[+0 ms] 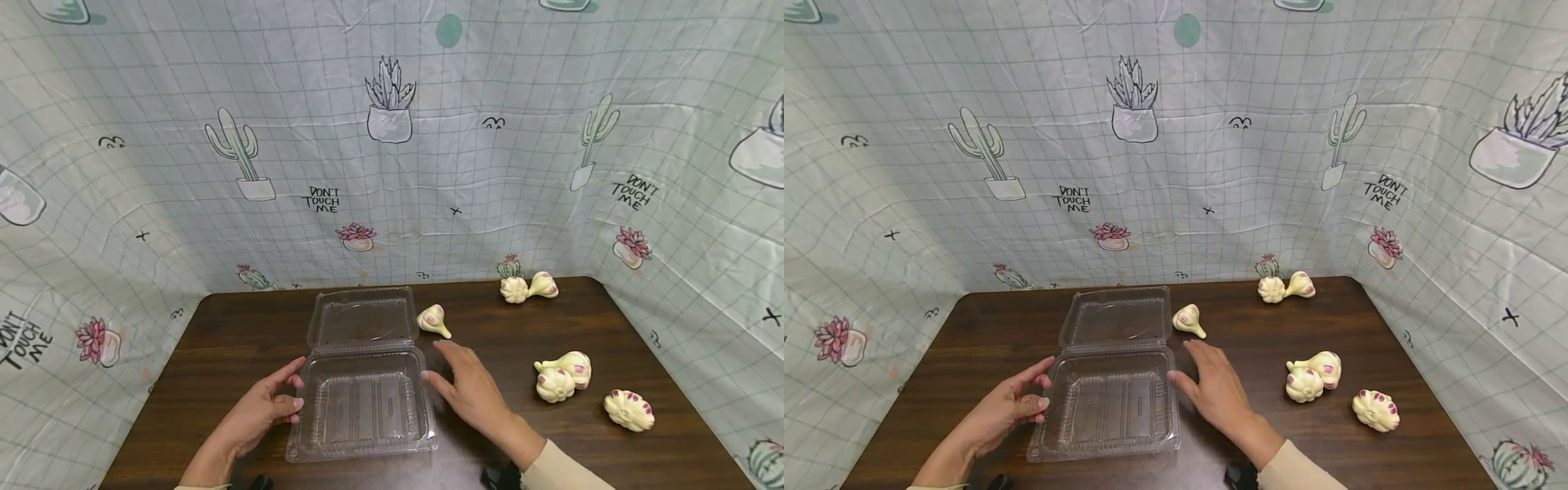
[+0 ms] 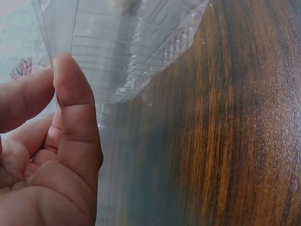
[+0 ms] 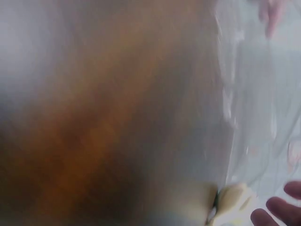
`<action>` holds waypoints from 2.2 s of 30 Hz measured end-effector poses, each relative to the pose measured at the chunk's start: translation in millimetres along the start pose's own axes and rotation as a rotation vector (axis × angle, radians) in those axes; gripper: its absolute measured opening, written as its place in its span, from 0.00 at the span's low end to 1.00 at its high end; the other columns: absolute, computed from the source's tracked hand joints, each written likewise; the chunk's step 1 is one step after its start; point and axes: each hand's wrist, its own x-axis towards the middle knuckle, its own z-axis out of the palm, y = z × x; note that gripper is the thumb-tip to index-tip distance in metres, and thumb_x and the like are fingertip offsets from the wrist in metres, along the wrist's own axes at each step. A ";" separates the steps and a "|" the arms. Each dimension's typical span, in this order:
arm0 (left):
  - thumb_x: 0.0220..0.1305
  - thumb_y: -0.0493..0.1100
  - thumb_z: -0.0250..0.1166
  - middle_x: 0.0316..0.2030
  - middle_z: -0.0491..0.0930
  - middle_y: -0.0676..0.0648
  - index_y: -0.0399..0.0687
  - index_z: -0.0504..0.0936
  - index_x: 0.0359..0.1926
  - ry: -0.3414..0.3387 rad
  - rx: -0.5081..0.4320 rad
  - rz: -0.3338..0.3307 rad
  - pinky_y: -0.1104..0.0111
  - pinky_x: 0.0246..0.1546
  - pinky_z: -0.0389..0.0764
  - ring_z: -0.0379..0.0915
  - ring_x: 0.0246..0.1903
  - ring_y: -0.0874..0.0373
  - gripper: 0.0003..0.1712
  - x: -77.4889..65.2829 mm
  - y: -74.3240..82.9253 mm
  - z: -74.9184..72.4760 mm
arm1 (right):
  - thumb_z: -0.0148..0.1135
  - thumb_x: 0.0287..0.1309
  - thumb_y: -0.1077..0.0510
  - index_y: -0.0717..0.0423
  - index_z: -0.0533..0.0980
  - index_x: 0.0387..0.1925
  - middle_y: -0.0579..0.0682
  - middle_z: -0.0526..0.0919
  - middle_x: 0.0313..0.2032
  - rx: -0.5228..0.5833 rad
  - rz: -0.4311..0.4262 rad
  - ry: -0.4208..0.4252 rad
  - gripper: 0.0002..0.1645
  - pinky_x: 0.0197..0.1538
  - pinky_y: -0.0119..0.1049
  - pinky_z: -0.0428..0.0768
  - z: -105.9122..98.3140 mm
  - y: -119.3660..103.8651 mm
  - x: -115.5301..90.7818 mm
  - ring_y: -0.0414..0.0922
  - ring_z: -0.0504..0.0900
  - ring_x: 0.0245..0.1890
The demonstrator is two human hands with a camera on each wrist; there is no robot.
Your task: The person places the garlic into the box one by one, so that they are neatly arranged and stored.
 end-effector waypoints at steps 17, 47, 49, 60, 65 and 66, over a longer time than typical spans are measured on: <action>0.72 0.30 0.62 0.53 0.58 0.43 0.37 0.43 0.84 -0.004 -0.002 -0.021 0.69 0.44 0.85 0.70 0.30 0.65 0.50 1.1 2.8 0.8 | 0.77 0.61 0.48 0.54 0.65 0.78 0.65 0.68 0.73 0.300 0.354 -0.088 0.49 0.69 0.65 0.72 16.7 49.9 85.6 0.64 0.69 0.72; 0.72 0.28 0.62 0.52 0.60 0.43 0.35 0.45 0.84 0.007 -0.012 -0.018 0.71 0.39 0.85 0.74 0.32 0.63 0.49 3.1 3.4 2.8 | 0.76 0.59 0.56 0.53 0.68 0.71 0.65 0.73 0.70 0.354 0.395 -0.051 0.41 0.67 0.61 0.72 17.5 64.0 87.7 0.62 0.72 0.69; 0.72 0.28 0.63 0.52 0.60 0.42 0.36 0.45 0.84 0.009 -0.013 -0.018 0.71 0.39 0.85 0.74 0.32 0.62 0.49 3.0 3.2 2.7 | 0.75 0.59 0.57 0.53 0.68 0.70 0.65 0.74 0.68 0.365 0.398 -0.030 0.40 0.65 0.60 0.73 16.4 64.7 86.0 0.62 0.74 0.67; 0.73 0.29 0.62 0.52 0.60 0.42 0.36 0.44 0.84 0.001 -0.009 -0.012 0.70 0.38 0.85 0.76 0.32 0.61 0.49 2.7 2.7 4.3 | 0.75 0.58 0.62 0.61 0.68 0.71 0.65 0.71 0.64 0.473 0.385 0.060 0.41 0.67 0.53 0.76 8.7 65.8 75.1 0.61 0.75 0.69; 0.72 0.28 0.63 0.53 0.60 0.42 0.36 0.45 0.84 0.009 -0.003 -0.014 0.70 0.38 0.85 0.76 0.32 0.60 0.49 2.0 3.6 4.7 | 0.74 0.59 0.62 0.61 0.68 0.75 0.65 0.68 0.64 0.452 0.378 0.066 0.43 0.67 0.53 0.75 2.6 62.4 72.5 0.61 0.74 0.66; 0.72 0.29 0.63 0.53 0.60 0.42 0.36 0.45 0.84 0.010 0.003 -0.015 0.70 0.38 0.85 0.76 0.32 0.60 0.49 1.9 4.1 4.7 | 0.74 0.59 0.61 0.59 0.68 0.75 0.64 0.69 0.65 0.445 0.374 0.064 0.44 0.67 0.53 0.74 1.4 61.7 72.1 0.61 0.74 0.66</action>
